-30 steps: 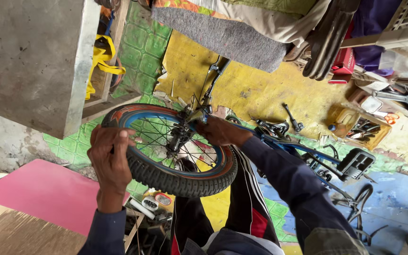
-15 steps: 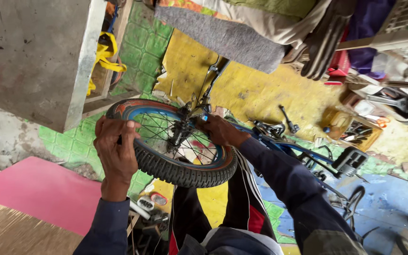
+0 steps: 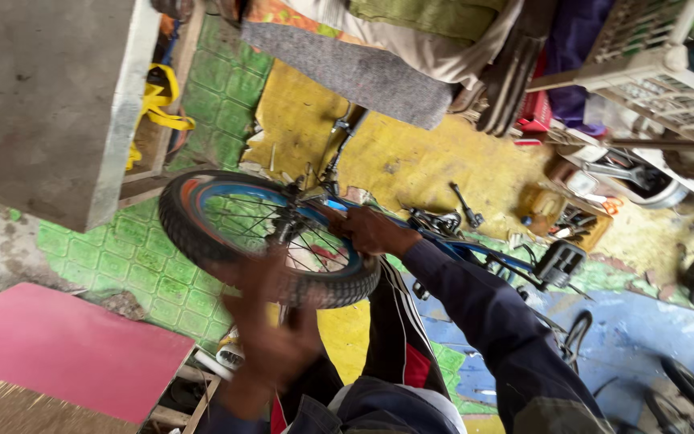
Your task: The person sits on the floor with a blue bicycle frame upside down across their lap and wipes the frame and fork with a rag. They then adjust the front wheel and fork, spin the wheel, and work on the chain and crank area by hand.
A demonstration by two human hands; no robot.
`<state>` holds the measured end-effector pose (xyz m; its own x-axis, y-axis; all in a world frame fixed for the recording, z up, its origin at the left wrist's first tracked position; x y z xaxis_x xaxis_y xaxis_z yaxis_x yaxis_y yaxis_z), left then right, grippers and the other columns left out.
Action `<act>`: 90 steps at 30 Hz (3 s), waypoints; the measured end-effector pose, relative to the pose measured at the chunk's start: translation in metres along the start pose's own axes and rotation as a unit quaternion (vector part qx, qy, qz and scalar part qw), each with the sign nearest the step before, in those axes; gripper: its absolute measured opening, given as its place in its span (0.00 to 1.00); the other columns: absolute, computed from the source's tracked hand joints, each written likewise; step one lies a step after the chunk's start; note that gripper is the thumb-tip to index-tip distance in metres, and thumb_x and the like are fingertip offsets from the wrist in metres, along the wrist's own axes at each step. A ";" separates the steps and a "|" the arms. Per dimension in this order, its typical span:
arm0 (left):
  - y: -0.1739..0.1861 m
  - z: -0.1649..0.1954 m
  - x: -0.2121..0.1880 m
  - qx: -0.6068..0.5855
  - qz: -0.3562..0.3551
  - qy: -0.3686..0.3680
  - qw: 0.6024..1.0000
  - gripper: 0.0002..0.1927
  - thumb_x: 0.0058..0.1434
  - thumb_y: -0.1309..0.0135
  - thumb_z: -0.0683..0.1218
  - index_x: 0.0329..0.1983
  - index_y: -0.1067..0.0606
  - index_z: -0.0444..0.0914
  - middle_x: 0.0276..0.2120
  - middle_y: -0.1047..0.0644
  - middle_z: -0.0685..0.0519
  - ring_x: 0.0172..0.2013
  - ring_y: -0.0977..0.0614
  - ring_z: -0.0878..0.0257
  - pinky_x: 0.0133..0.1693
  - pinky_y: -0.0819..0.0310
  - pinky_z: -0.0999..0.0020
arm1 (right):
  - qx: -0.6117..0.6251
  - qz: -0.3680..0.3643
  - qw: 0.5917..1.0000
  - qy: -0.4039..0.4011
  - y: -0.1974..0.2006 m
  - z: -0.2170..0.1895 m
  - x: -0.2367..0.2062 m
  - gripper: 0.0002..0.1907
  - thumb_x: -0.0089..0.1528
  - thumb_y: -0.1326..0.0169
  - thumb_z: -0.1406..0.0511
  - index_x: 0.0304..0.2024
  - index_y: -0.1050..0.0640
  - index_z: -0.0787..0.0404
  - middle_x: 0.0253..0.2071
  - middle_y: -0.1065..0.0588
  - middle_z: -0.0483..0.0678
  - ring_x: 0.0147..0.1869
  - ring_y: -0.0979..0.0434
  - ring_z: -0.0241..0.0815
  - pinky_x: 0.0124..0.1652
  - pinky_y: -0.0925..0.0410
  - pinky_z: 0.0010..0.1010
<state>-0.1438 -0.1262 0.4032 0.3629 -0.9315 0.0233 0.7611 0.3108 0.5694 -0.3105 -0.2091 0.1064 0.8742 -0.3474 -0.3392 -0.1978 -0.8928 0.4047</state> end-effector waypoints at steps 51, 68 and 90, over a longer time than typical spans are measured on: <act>-0.073 -0.020 -0.089 0.211 -0.188 -0.104 0.953 0.38 0.68 0.53 0.60 0.72 0.42 0.32 0.69 0.37 0.35 0.68 0.40 0.31 0.60 0.57 0.30 | 0.097 0.002 0.995 0.031 0.074 -0.130 -0.076 0.13 0.60 0.50 0.70 0.46 0.19 0.63 0.44 0.24 0.58 0.49 0.23 0.57 0.48 0.30 0.45; -0.010 -0.013 -0.033 0.135 -0.074 -0.123 0.980 0.34 0.69 0.47 0.53 0.72 0.41 0.33 0.71 0.37 0.40 0.70 0.34 0.43 0.70 0.54 0.37 | 0.213 0.237 0.935 0.156 0.061 -0.171 -0.095 0.09 0.59 0.52 0.74 0.42 0.24 0.70 0.45 0.27 0.57 0.52 0.25 0.55 0.53 0.32 0.43; 0.067 0.059 -0.110 -0.135 -0.223 -0.147 0.954 0.30 0.79 0.63 0.58 0.74 0.39 0.34 0.75 0.43 0.38 0.75 0.43 0.43 0.71 0.50 0.50 | 0.160 0.566 0.805 0.076 -0.114 -0.383 -0.198 0.09 0.63 0.47 0.74 0.46 0.25 0.63 0.40 0.26 0.50 0.44 0.23 0.41 0.43 0.28 0.29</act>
<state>-0.1649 -0.0139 0.4875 -0.1669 -0.9827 0.0803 0.9294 -0.1296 0.3457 -0.2913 0.0710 0.4533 0.0922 -0.9730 0.2116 -0.9889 -0.0646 0.1337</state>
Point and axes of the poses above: each hand's wrist, its own x-axis towards the middle knuckle, its own y-axis out of the back of the hand, z = x × y, the point moved 1 cm from there along x, towards the middle knuckle
